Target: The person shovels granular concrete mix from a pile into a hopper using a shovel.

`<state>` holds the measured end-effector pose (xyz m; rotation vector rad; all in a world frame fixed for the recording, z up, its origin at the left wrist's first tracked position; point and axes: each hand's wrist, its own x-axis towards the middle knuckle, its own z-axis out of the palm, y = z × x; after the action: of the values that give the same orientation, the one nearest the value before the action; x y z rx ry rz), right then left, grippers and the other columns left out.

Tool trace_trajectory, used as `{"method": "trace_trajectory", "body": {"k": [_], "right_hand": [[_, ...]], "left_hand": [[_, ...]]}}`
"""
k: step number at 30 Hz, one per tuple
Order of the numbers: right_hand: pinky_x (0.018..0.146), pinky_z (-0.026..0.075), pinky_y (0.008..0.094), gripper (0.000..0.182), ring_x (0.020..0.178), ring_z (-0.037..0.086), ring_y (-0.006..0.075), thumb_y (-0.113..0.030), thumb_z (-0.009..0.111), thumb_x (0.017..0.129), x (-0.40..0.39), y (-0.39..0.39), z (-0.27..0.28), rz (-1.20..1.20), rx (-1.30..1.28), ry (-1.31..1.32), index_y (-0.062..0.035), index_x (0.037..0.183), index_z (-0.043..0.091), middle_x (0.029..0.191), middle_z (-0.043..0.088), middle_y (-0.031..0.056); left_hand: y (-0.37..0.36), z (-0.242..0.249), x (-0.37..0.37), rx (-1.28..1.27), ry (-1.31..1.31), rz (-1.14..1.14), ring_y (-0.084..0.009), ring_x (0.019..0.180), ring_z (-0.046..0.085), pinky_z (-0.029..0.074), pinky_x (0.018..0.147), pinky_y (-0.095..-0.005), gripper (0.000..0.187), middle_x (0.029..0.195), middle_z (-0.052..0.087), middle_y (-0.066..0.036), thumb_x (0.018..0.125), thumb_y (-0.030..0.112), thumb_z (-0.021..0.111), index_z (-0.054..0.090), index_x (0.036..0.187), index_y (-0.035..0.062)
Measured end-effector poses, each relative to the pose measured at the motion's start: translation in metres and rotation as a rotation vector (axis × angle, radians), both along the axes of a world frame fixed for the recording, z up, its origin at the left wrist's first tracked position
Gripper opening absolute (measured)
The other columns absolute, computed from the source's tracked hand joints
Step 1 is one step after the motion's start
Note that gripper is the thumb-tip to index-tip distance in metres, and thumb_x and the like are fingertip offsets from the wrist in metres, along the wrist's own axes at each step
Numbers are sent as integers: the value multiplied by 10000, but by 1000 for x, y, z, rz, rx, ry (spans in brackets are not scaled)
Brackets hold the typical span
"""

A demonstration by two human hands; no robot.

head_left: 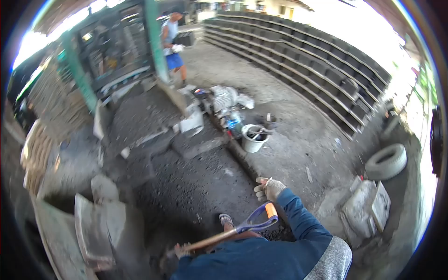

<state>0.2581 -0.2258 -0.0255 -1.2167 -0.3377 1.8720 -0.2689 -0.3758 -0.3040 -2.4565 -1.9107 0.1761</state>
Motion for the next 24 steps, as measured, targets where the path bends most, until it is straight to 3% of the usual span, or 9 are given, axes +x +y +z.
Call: {"method": "trace_trajectory", "body": {"k": [2, 5, 6, 8, 12, 15, 19, 20, 24], "right_hand": [[729, 554, 463, 434, 861, 673, 284, -211, 593, 951, 29, -13, -7, 7, -5, -195, -145, 1368, 495, 1056, 678, 139], [816, 545, 382, 545, 929, 676, 247, -301, 689, 897, 9, -28, -24, 251, 209, -992, -71, 1369, 542, 1146, 678, 118], [835, 533, 365, 584, 965, 665, 243, -313, 717, 873, 1, -29, -31, 327, 210, -1011, -49, 1365, 544, 1165, 672, 133], [874, 511, 362, 637, 1033, 646, 254, -325, 748, 837, -14, -18, -48, 428, 250, -1069, -22, 1360, 546, 1194, 662, 163], [915, 486, 417, 648, 1096, 627, 319, -343, 736, 803, -30, 24, -44, 589, 235, -946, -22, 1339, 561, 1199, 650, 195], [916, 484, 428, 665, 1106, 617, 357, -362, 732, 775, -28, 56, -66, 813, 291, -1083, -32, 1329, 566, 1201, 642, 198], [770, 534, 427, 484, 881, 689, 328, -333, 741, 744, -1, 79, -137, 902, 193, -1101, -15, 1102, 673, 984, 709, 163], [673, 544, 423, 382, 713, 695, 297, -320, 737, 740, 11, 75, -139, 829, 190, -1031, -24, 977, 695, 799, 716, 122], [610, 534, 383, 299, 625, 685, 236, -349, 671, 824, 63, 65, -201, 1049, 58, -1324, -80, 947, 715, 623, 679, 43]], "left_hand": [[18, 3, -2, -207, -181, 91, -257, 746, 590, 497, 756, -464, 221, 725, 562, -22, 910, 408, 543, 557, 852, 195], [81, 11, 19, -541, -840, 582, -261, 748, 590, 497, 749, -468, 214, 734, 560, -29, 907, 402, 555, 557, 870, 191], [109, 17, 35, -633, -1270, 929, -262, 748, 590, 498, 746, -470, 212, 737, 559, -31, 907, 400, 560, 557, 875, 190], [150, 36, 63, -669, -1590, 1202, -264, 749, 590, 498, 741, -473, 209, 744, 557, -35, 905, 396, 568, 557, 887, 188], [199, 62, 105, -720, -1642, 1247, -268, 750, 589, 499, 731, -479, 207, 756, 554, -44, 901, 388, 585, 557, 911, 183], [224, 71, 129, -764, -1628, 1234, -271, 751, 589, 500, 723, -483, 209, 766, 552, -51, 898, 382, 598, 557, 929, 179], [232, 78, 137, -767, -1663, 1257, -276, 753, 588, 501, 713, -489, 216, 778, 549, -60, 894, 374, 615, 556, 953, 175], [229, 77, 136, -750, -1707, 1280, -277, 753, 588, 502, 710, -490, 219, 781, 548, -62, 893, 372, 619, 556, 958, 173], [219, 78, 120, -665, -1853, 1398, -281, 755, 587, 503, 700, -496, 231, 794, 545, -71, 889, 365, 636, 556, 982, 168]]}}
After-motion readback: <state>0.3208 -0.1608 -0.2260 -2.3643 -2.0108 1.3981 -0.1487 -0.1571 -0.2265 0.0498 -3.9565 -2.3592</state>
